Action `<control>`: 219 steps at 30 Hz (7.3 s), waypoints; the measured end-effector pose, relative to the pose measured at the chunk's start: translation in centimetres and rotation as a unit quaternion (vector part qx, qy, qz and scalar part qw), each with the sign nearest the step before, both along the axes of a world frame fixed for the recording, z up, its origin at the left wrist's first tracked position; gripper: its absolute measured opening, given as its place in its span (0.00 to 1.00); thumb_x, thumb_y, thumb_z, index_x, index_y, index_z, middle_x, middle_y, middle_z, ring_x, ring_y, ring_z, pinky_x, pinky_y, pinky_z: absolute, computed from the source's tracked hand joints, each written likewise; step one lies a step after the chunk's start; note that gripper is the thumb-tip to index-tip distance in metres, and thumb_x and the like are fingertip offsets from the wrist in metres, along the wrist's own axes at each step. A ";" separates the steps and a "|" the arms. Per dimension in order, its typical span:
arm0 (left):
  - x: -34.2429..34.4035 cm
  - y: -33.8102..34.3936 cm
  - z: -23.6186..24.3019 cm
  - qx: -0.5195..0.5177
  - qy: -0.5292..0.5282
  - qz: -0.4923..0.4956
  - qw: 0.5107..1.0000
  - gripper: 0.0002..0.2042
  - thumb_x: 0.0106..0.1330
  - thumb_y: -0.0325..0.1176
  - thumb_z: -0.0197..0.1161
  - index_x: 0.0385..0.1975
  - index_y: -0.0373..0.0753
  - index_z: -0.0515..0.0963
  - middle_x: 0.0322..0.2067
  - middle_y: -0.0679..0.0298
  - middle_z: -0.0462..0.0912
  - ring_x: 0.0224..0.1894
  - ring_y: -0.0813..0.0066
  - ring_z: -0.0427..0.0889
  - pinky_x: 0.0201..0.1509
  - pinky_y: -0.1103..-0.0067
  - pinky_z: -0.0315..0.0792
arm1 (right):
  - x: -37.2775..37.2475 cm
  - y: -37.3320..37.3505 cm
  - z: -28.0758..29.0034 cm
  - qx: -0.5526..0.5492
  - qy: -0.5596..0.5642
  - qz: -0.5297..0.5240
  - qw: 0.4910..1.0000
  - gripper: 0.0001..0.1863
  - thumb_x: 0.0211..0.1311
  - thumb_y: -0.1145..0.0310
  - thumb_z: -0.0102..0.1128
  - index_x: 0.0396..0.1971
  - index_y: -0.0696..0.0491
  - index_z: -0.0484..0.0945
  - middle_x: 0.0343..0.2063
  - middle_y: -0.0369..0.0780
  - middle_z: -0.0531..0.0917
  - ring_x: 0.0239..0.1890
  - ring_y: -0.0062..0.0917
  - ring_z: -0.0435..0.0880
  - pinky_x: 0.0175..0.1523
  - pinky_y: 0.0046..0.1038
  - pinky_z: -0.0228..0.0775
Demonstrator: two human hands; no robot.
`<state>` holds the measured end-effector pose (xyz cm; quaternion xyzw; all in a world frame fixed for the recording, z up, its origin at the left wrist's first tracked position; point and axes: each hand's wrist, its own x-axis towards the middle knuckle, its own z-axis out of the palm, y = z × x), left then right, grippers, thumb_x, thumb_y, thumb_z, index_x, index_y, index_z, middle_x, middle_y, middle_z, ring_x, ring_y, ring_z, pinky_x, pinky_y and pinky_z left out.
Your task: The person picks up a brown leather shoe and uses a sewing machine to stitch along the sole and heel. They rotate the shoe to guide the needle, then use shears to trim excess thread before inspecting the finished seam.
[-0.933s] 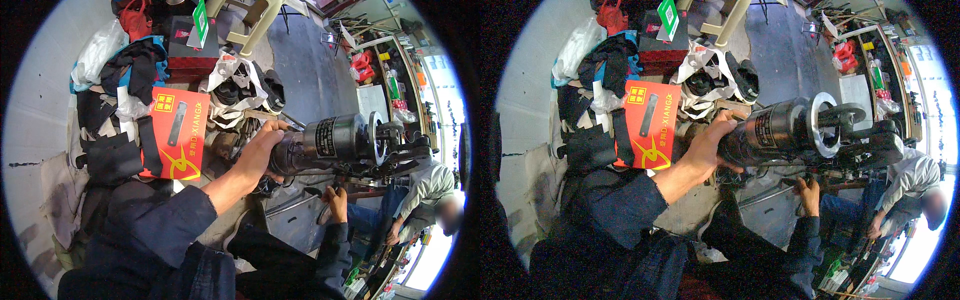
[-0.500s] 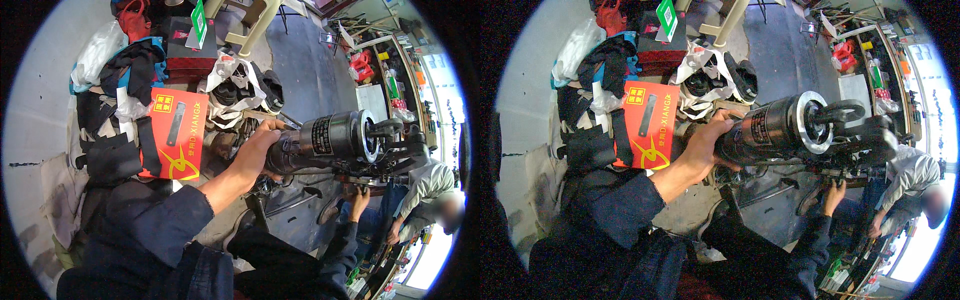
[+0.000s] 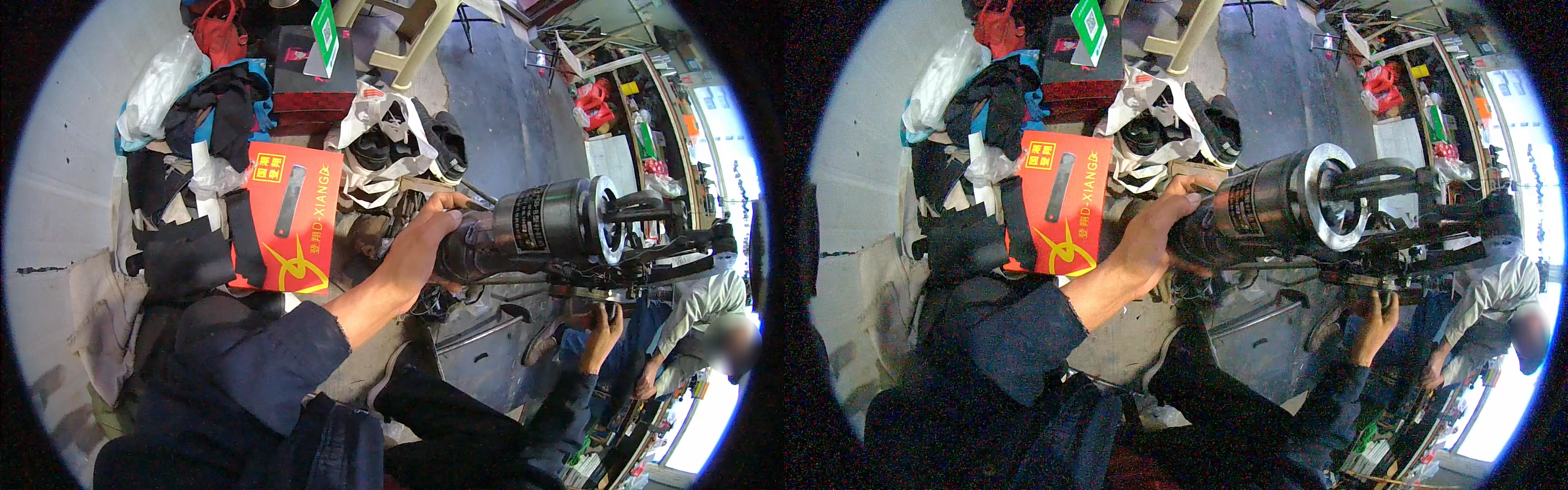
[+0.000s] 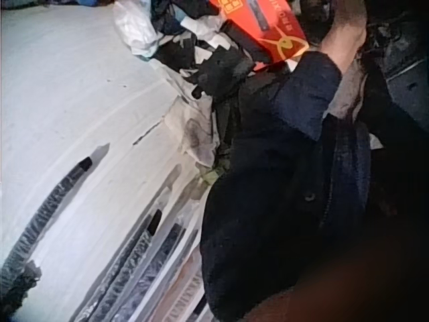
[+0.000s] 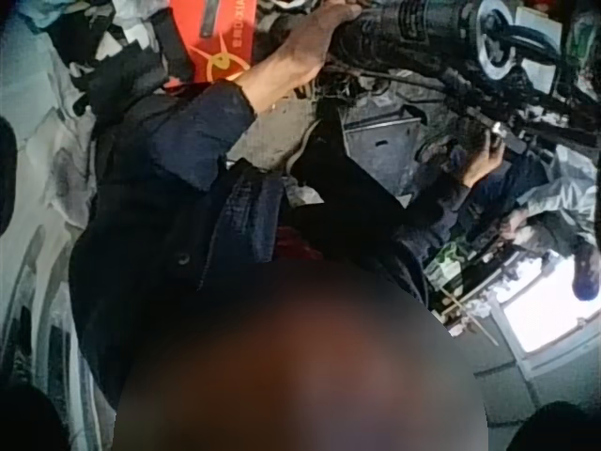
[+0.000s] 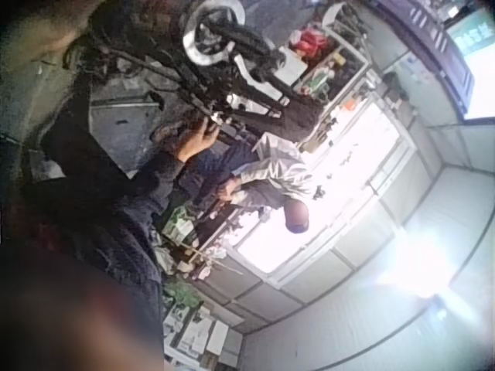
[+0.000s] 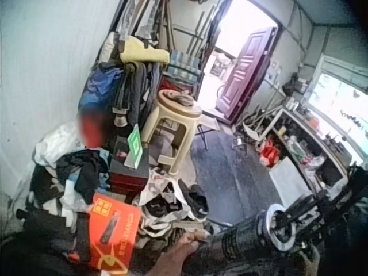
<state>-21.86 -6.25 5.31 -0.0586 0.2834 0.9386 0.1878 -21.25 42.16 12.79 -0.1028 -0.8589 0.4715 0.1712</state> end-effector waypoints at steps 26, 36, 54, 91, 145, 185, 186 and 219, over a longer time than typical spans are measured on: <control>0.2 -0.2 0.1 -0.008 0.002 0.005 1.000 0.19 0.75 0.45 0.51 0.61 0.50 0.69 0.48 0.64 0.83 0.44 0.71 0.88 0.30 0.71 0.86 | -2.7 9.4 -5.7 0.200 -0.027 -0.072 0.977 0.12 0.70 0.76 0.60 0.50 0.62 0.77 0.42 0.41 0.83 0.41 0.27 0.78 0.52 0.29 0.73; 0.3 -0.1 0.0 -0.010 0.008 0.007 1.000 0.18 0.75 0.45 0.51 0.61 0.51 0.70 0.48 0.65 0.83 0.44 0.72 0.87 0.30 0.72 0.85 | 1.0 -6.2 -4.8 0.017 -0.205 0.091 0.974 0.10 0.71 0.67 0.63 0.41 0.59 0.78 0.26 0.38 0.84 0.28 0.24 0.83 0.36 0.26 0.76; 0.5 -0.1 -0.2 -0.010 0.009 0.015 1.000 0.17 0.75 0.44 0.50 0.60 0.49 0.70 0.48 0.65 0.83 0.44 0.73 0.88 0.29 0.73 0.86 | 0.0 -1.4 -10.0 0.055 -0.263 0.048 0.962 0.08 0.72 0.67 0.61 0.39 0.57 0.77 0.24 0.39 0.83 0.25 0.25 0.84 0.29 0.26 0.73; 0.9 -0.2 -0.1 -0.007 0.015 0.021 1.000 0.17 0.75 0.41 0.48 0.61 0.49 0.70 0.46 0.66 0.83 0.42 0.78 0.85 0.31 0.76 0.83 | -2.4 10.1 -7.4 0.207 -0.069 -0.053 0.975 0.18 0.71 0.76 0.62 0.57 0.65 0.76 0.49 0.43 0.84 0.47 0.28 0.79 0.58 0.29 0.72; -0.5 -0.4 0.3 -0.027 -0.023 -0.004 0.999 0.27 0.78 0.51 0.50 0.66 0.36 0.70 0.64 0.46 0.77 0.61 0.37 0.80 0.54 0.31 0.75 | -0.3 -7.9 -7.6 0.005 -0.272 0.040 0.961 0.19 0.69 0.60 0.65 0.45 0.63 0.78 0.23 0.43 0.83 0.25 0.29 0.84 0.31 0.34 0.72; -0.4 -1.4 -0.6 -0.052 0.028 -0.013 0.998 0.22 0.79 0.46 0.51 0.67 0.45 0.65 0.58 0.54 0.81 0.54 0.54 0.87 0.46 0.53 0.87 | -2.9 6.1 -7.6 0.306 0.040 -0.089 0.947 0.24 0.70 0.62 0.65 0.58 0.62 0.76 0.44 0.50 0.86 0.46 0.40 0.85 0.53 0.36 0.74; -0.4 -1.3 -0.5 -0.051 0.027 -0.011 0.998 0.22 0.78 0.46 0.51 0.66 0.45 0.65 0.58 0.53 0.81 0.53 0.54 0.87 0.46 0.53 0.87 | -3.0 6.1 -8.9 0.322 0.005 -0.109 0.940 0.24 0.70 0.62 0.65 0.58 0.62 0.76 0.46 0.52 0.86 0.48 0.43 0.85 0.55 0.38 0.74; -0.3 -1.8 -1.0 -0.074 0.040 -0.013 0.996 0.27 0.74 0.51 0.60 0.67 0.42 0.72 0.64 0.53 0.77 0.61 0.47 0.82 0.54 0.43 0.82 | -0.8 -2.6 -1.1 0.049 -0.019 -0.015 0.999 0.18 0.72 0.65 0.65 0.54 0.60 0.79 0.37 0.34 0.84 0.32 0.16 0.77 0.36 0.22 0.69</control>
